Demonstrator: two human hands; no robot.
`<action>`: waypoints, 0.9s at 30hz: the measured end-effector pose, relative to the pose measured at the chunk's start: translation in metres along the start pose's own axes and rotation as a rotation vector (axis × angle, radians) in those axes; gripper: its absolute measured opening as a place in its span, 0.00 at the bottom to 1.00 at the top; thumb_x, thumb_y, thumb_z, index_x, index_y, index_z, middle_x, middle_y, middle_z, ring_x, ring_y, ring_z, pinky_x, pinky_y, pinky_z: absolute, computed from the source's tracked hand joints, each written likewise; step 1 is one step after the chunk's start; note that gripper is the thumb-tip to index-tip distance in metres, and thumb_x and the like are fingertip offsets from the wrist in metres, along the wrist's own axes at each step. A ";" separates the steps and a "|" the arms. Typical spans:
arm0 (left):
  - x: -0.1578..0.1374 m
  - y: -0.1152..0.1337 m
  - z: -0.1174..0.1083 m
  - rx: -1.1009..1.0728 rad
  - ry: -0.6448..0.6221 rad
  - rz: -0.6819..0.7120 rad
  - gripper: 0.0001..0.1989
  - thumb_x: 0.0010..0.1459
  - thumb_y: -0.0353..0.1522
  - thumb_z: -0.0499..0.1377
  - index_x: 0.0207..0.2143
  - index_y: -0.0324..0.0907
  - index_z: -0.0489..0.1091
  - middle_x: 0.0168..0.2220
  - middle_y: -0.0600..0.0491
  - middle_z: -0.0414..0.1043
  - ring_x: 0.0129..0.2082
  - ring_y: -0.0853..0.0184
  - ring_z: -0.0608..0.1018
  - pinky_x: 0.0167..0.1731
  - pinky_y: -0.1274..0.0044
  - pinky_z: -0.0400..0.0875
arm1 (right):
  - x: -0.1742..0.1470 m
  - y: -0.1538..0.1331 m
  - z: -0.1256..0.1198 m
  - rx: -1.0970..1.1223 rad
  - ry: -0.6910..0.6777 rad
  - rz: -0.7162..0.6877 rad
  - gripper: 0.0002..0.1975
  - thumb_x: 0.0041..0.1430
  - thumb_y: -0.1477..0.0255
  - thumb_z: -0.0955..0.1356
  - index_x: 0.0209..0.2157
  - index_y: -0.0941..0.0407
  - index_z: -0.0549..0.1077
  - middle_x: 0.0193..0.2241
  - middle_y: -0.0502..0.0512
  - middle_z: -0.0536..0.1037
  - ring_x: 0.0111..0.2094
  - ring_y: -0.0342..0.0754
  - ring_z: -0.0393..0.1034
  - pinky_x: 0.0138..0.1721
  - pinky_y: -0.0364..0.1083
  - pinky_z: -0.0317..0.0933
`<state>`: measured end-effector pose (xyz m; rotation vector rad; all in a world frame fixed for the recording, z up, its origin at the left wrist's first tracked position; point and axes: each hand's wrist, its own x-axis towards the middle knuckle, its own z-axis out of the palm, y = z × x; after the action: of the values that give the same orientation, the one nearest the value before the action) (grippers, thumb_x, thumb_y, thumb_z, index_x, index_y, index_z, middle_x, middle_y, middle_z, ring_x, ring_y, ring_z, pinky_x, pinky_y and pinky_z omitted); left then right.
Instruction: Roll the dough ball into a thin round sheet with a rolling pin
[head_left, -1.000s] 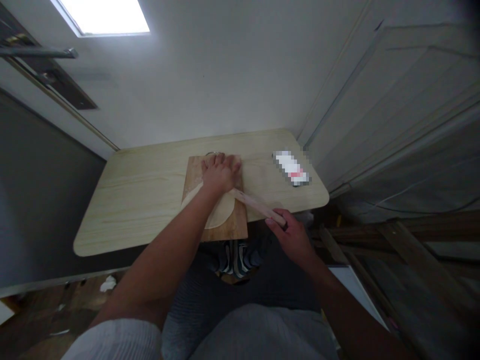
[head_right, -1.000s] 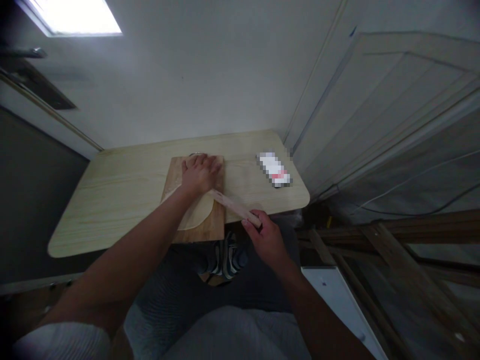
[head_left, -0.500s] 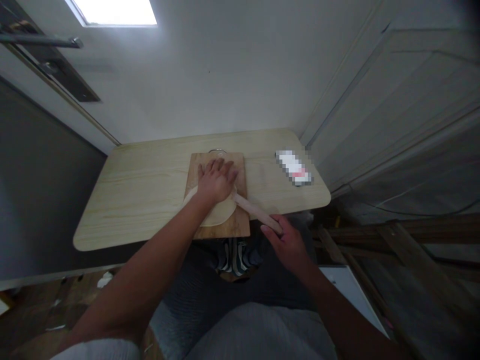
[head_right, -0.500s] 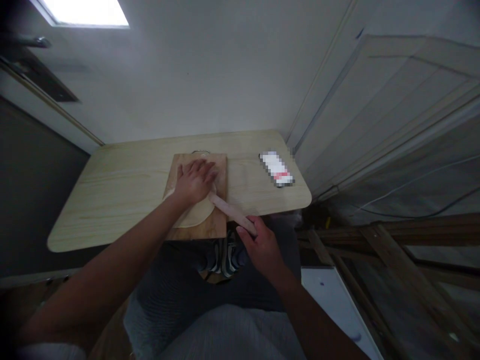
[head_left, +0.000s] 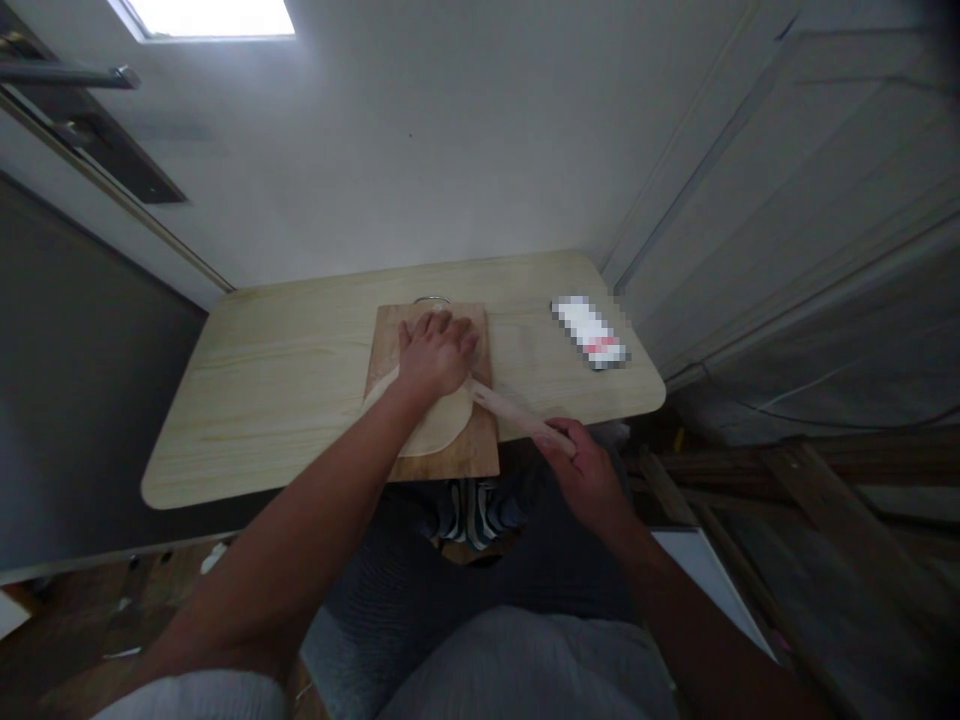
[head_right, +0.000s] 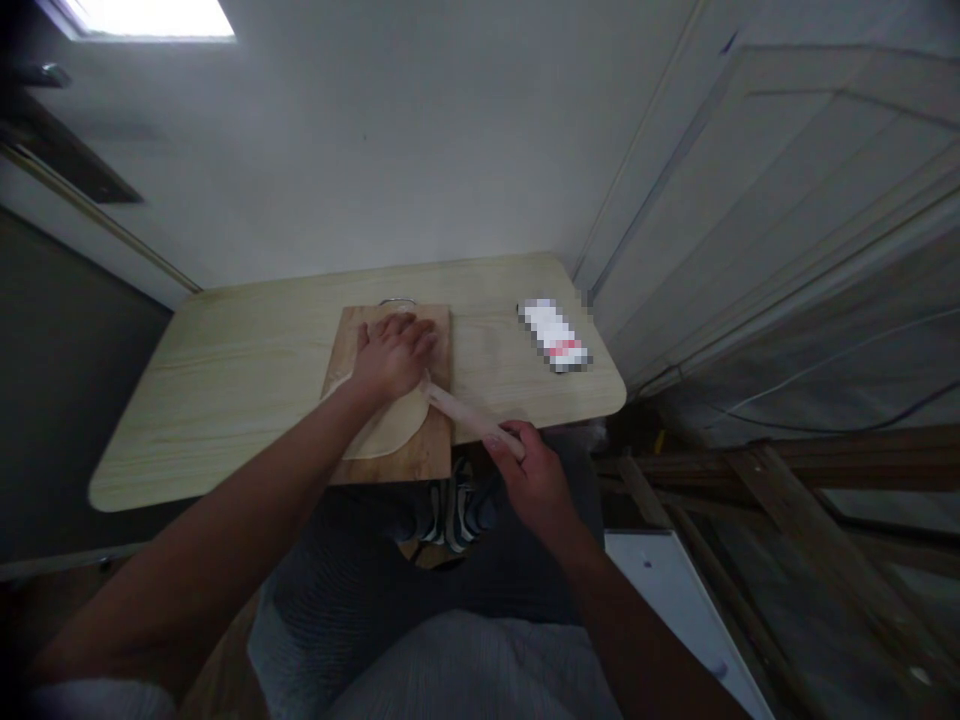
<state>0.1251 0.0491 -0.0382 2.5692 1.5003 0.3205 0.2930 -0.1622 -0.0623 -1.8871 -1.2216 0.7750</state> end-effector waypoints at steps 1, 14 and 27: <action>0.004 0.002 0.001 0.003 0.004 0.002 0.28 0.70 0.47 0.36 0.61 0.52 0.65 0.67 0.48 0.60 0.67 0.51 0.58 0.64 0.44 0.44 | 0.003 0.002 -0.001 0.010 0.004 0.007 0.23 0.64 0.50 0.64 0.47 0.55 0.73 0.32 0.54 0.80 0.32 0.50 0.73 0.35 0.45 0.64; 0.011 0.007 0.003 0.004 0.032 0.011 0.28 0.70 0.48 0.38 0.65 0.52 0.61 0.68 0.48 0.58 0.67 0.52 0.58 0.65 0.47 0.45 | -0.002 0.003 0.004 0.060 -0.018 0.000 0.24 0.67 0.51 0.60 0.46 0.56 0.73 0.23 0.48 0.72 0.25 0.46 0.67 0.28 0.43 0.59; -0.021 -0.009 -0.001 0.055 0.029 0.008 0.28 0.70 0.47 0.36 0.65 0.53 0.61 0.69 0.49 0.56 0.69 0.55 0.57 0.65 0.47 0.46 | -0.032 -0.007 0.016 0.028 -0.059 -0.082 0.21 0.68 0.57 0.61 0.54 0.55 0.71 0.45 0.56 0.80 0.45 0.51 0.75 0.48 0.47 0.65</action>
<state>0.1072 0.0359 -0.0417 2.6249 1.5296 0.3232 0.2649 -0.1855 -0.0623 -1.7909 -1.3095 0.8046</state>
